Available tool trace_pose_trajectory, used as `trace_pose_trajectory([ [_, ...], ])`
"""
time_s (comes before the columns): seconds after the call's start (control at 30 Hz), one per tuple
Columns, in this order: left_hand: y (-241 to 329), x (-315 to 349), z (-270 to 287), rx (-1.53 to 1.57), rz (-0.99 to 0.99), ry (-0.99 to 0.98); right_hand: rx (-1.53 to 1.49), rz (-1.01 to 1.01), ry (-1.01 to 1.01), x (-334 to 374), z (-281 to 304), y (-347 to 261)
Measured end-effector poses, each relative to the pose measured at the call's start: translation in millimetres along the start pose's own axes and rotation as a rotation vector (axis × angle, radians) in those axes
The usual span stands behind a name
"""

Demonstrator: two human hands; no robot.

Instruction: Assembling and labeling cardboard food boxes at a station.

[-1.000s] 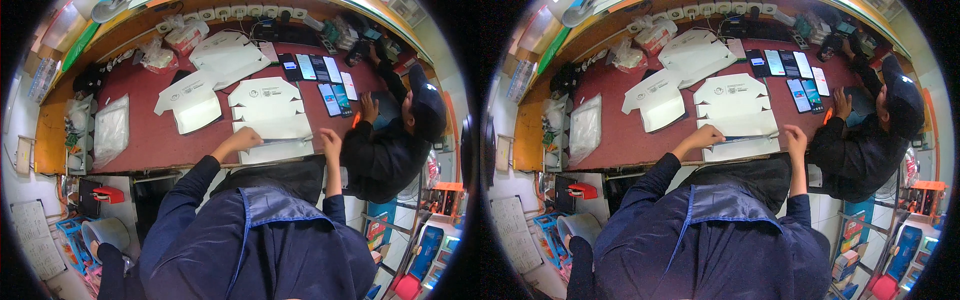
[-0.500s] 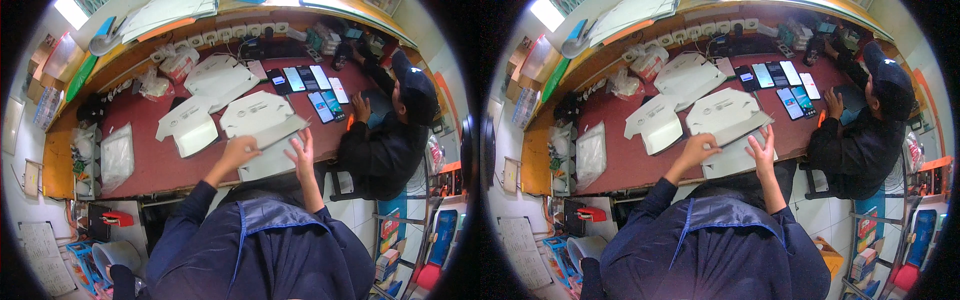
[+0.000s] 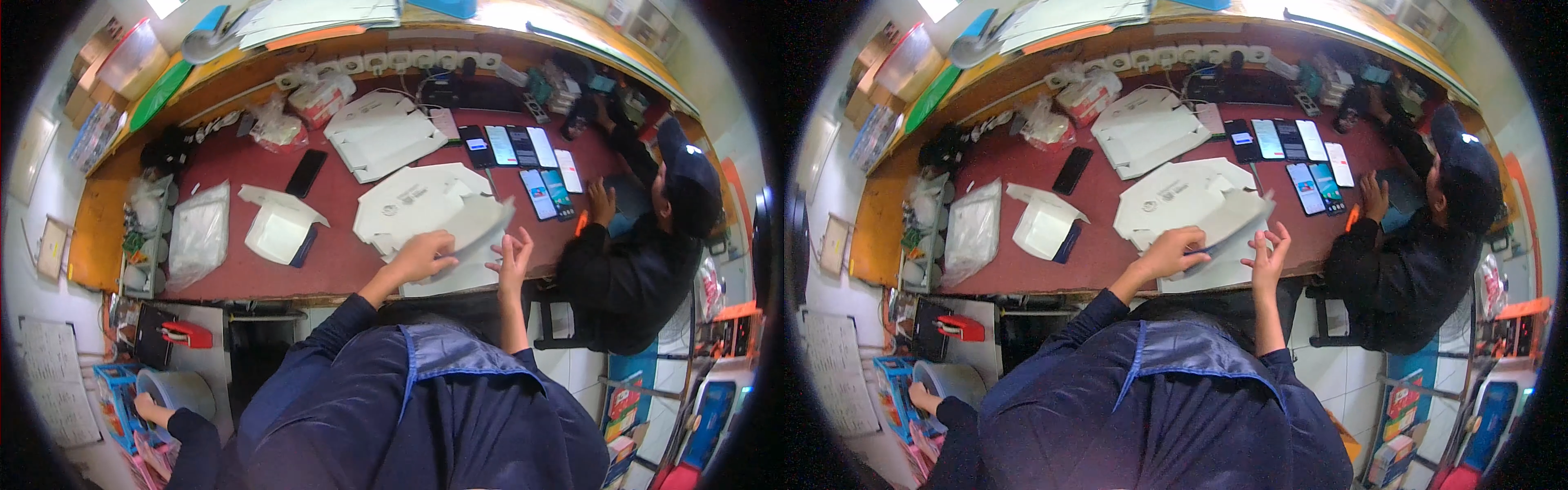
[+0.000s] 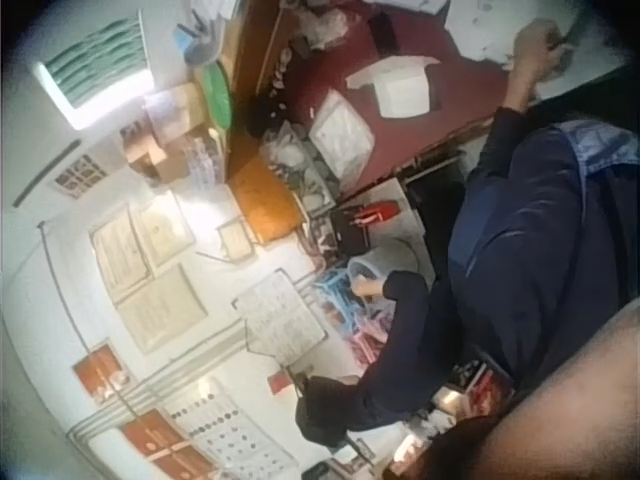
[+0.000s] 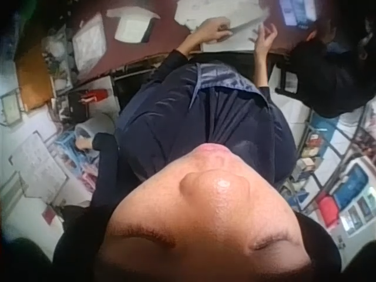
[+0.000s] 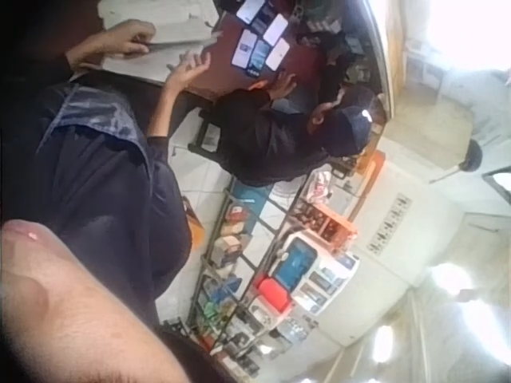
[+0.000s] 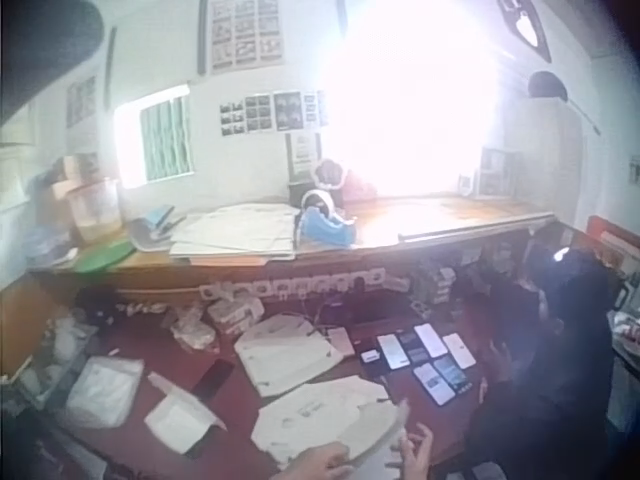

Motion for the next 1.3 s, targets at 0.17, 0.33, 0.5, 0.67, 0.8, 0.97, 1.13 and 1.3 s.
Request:
trace_pose_trajectory([
  [0.17, -8.6, 2.3, -10.5, 0.107, 0.050, 0.114, 0.107, -0.030, -0.062, -10.2, 8.2, 42.9],
  [0.33, -4.0, 10.8, 20.4, 0.085, 0.063, 0.212, 0.473, 0.028, -0.035, -20.0, 29.4, 87.3],
  [0.5, 8.4, 19.4, 101.1, -0.030, 0.148, 0.363, 0.760, -0.049, 0.082, -16.3, 38.8, 95.1],
  [0.67, 64.4, 3.4, 84.1, -0.290, -0.169, 0.260, 0.766, 0.167, 0.143, -20.4, 29.4, 76.8],
  [0.8, 70.4, 23.3, 6.2, -0.312, -0.362, 0.114, -0.785, -0.117, -0.317, 2.2, -32.6, -8.8],
  [0.97, 27.0, 28.7, -34.1, 0.591, 0.011, 0.189, 0.293, 0.653, -0.187, 23.7, -38.6, -51.1],
  [1.13, -10.0, 3.8, -10.2, 1.602, 0.399, 0.353, 0.475, 0.821, -0.533, 66.2, -53.1, -66.6],
  [1.3, -20.5, 0.1, 5.9, 1.230, 0.439, 0.405, 0.103, 0.595, -0.364, 45.8, -33.0, -53.8],
])
Point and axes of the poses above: each hand's wrist, its own x-axis away from the middle knuckle, its own z-axis out of the back of the hand, y = z × x, the point moved 6 cm from there along -x, towards the middle knuckle, and after that the axes turned 6 degrees about -z, right-handed, at the moved point
